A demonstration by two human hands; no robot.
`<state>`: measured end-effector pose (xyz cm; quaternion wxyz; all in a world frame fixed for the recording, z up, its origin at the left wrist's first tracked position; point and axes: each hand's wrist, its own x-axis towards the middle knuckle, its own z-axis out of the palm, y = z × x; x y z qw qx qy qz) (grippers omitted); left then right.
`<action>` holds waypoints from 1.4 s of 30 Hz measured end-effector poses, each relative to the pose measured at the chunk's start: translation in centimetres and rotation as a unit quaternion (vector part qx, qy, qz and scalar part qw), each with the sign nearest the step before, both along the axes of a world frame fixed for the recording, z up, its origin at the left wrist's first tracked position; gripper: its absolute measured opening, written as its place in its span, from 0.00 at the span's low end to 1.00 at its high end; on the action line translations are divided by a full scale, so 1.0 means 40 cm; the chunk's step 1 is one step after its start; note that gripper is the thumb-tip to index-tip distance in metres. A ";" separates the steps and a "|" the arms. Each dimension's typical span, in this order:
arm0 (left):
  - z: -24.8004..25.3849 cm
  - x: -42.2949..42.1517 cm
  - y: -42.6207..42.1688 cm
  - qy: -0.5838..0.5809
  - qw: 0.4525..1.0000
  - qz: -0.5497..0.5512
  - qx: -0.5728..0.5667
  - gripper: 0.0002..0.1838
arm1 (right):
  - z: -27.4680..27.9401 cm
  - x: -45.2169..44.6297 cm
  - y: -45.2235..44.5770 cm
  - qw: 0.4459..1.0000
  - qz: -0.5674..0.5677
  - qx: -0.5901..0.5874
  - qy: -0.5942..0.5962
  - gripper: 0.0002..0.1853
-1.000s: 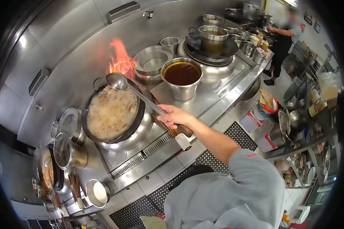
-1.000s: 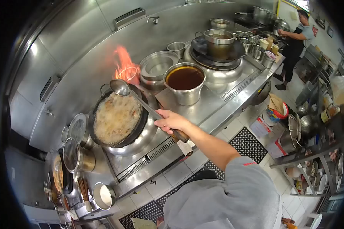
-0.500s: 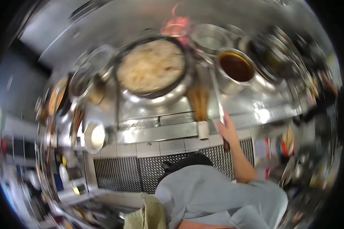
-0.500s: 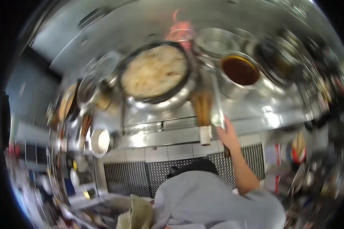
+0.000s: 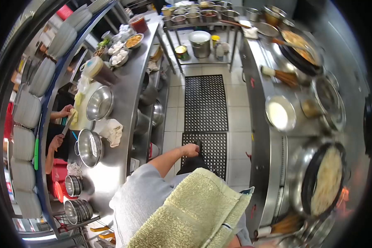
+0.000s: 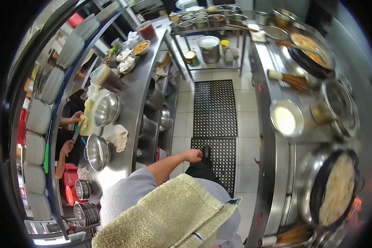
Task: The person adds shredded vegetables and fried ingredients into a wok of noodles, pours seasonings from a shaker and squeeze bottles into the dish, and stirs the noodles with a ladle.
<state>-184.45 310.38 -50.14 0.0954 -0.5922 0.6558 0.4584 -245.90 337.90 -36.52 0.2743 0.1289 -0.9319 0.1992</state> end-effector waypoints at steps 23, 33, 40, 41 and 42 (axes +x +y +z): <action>0.228 1.345 -1.173 0.523 0.318 0.746 -0.262 0.14 | 0.185 1.022 -1.527 0.582 0.619 0.046 -0.525 0.16; 0.250 1.299 -1.150 0.306 0.327 0.809 -0.381 0.14 | 0.109 1.242 -2.155 0.468 0.678 0.152 -0.546 0.18; 0.357 1.060 -1.184 0.267 0.533 0.753 -0.279 0.05 | -0.064 1.246 -2.290 0.518 0.627 0.227 -0.536 0.20; 0.384 0.999 -1.244 0.282 0.529 0.761 -0.248 0.05 | -0.092 1.247 -2.294 0.524 0.604 0.262 -0.540 0.20; 0.346 0.979 -1.283 0.279 0.559 0.753 -0.207 0.04 | -0.110 1.247 -2.290 0.527 0.579 0.301 -0.544 0.20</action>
